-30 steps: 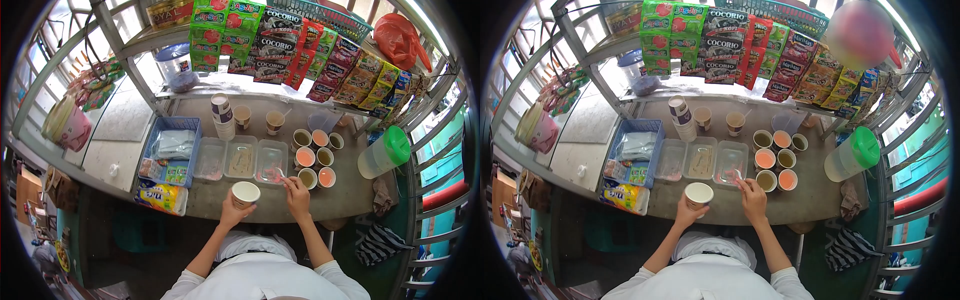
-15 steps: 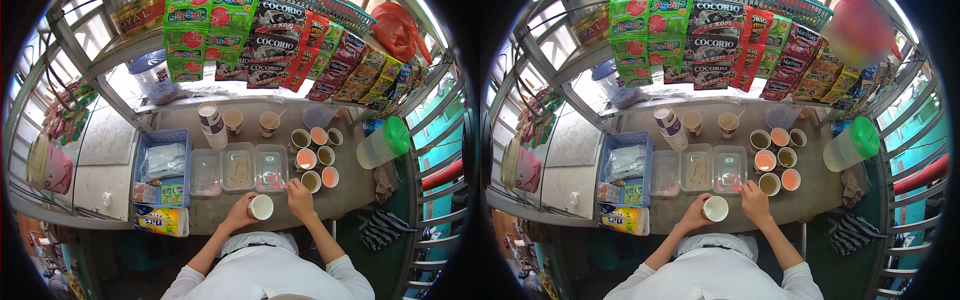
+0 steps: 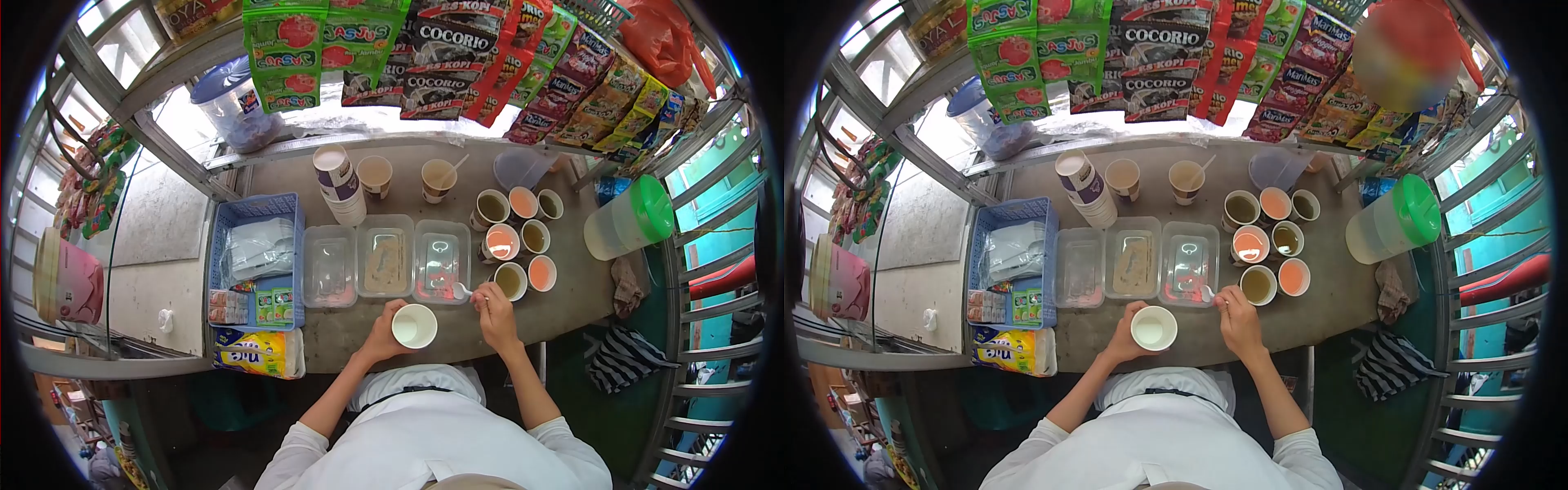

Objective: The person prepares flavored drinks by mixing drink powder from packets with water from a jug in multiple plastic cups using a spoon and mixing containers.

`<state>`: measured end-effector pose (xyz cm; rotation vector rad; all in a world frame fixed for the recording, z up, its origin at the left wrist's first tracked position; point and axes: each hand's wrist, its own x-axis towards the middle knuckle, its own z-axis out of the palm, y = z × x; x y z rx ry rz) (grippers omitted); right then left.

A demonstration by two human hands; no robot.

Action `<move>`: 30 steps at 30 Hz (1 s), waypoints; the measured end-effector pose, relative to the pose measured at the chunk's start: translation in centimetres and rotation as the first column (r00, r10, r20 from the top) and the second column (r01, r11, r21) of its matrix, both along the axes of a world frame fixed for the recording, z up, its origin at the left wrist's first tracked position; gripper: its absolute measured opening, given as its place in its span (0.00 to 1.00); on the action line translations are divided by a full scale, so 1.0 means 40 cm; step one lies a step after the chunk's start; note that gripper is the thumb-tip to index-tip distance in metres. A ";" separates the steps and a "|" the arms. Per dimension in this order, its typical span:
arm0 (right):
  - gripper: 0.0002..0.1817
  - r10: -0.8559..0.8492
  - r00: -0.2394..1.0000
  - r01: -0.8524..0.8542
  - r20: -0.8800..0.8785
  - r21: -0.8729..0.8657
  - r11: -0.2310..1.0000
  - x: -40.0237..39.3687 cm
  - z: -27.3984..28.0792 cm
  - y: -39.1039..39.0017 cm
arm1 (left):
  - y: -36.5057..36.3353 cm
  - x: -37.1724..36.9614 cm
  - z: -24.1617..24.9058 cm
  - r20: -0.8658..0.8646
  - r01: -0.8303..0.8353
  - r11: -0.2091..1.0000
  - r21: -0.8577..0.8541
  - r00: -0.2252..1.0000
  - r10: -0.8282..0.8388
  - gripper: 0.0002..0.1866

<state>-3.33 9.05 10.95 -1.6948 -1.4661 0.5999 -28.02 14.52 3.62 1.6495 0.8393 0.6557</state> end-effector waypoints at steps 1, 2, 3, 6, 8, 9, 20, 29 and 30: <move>0.13 0.012 1.000 -0.012 -0.012 0.004 1.000 0.001 0.005 -0.002 | -0.007 -0.002 -0.002 0.025 -0.022 0.998 0.055 0.999 0.020 0.48; 0.13 0.023 0.999 -0.023 -0.023 0.009 1.000 0.001 0.007 -0.003 | -0.010 0.000 -0.004 0.051 -0.045 0.993 0.110 0.998 0.039 0.48; 0.13 0.043 0.999 -0.043 -0.027 0.006 0.999 0.000 0.008 -0.004 | -0.014 0.002 -0.003 0.079 -0.070 0.984 0.165 0.995 0.057 0.48; 0.13 0.061 0.995 -0.062 -0.076 0.001 0.998 -0.007 0.003 -0.006 | -0.023 0.008 -0.025 0.187 -0.123 0.966 0.228 0.979 0.081 0.48; 0.14 0.017 0.987 -0.019 -0.160 -0.007 1.000 -0.018 -0.011 -0.008 | -0.030 0.011 -0.038 0.209 -0.168 0.964 0.207 0.970 0.124 0.48; 0.14 -0.021 0.980 0.023 -0.197 0.010 1.000 -0.022 -0.025 -0.010 | -0.032 0.011 -0.036 0.220 -0.189 0.962 0.197 0.965 0.144 0.47; 0.19 -0.385 0.656 0.342 -0.649 -0.199 0.918 -0.083 -0.184 -0.061 | -0.030 -0.045 0.000 -0.032 -0.190 0.973 0.132 0.980 0.196 0.47; 0.18 -0.352 0.519 0.334 -0.778 -0.195 0.922 -0.067 -0.150 -0.080 | -0.023 -0.018 0.023 -0.214 -0.176 0.946 0.274 0.947 0.238 0.44; 0.18 -0.322 0.520 0.314 -0.791 -0.174 0.934 -0.067 -0.132 -0.082 | -0.023 -0.015 0.022 -0.219 -0.177 0.936 0.303 0.943 0.249 0.44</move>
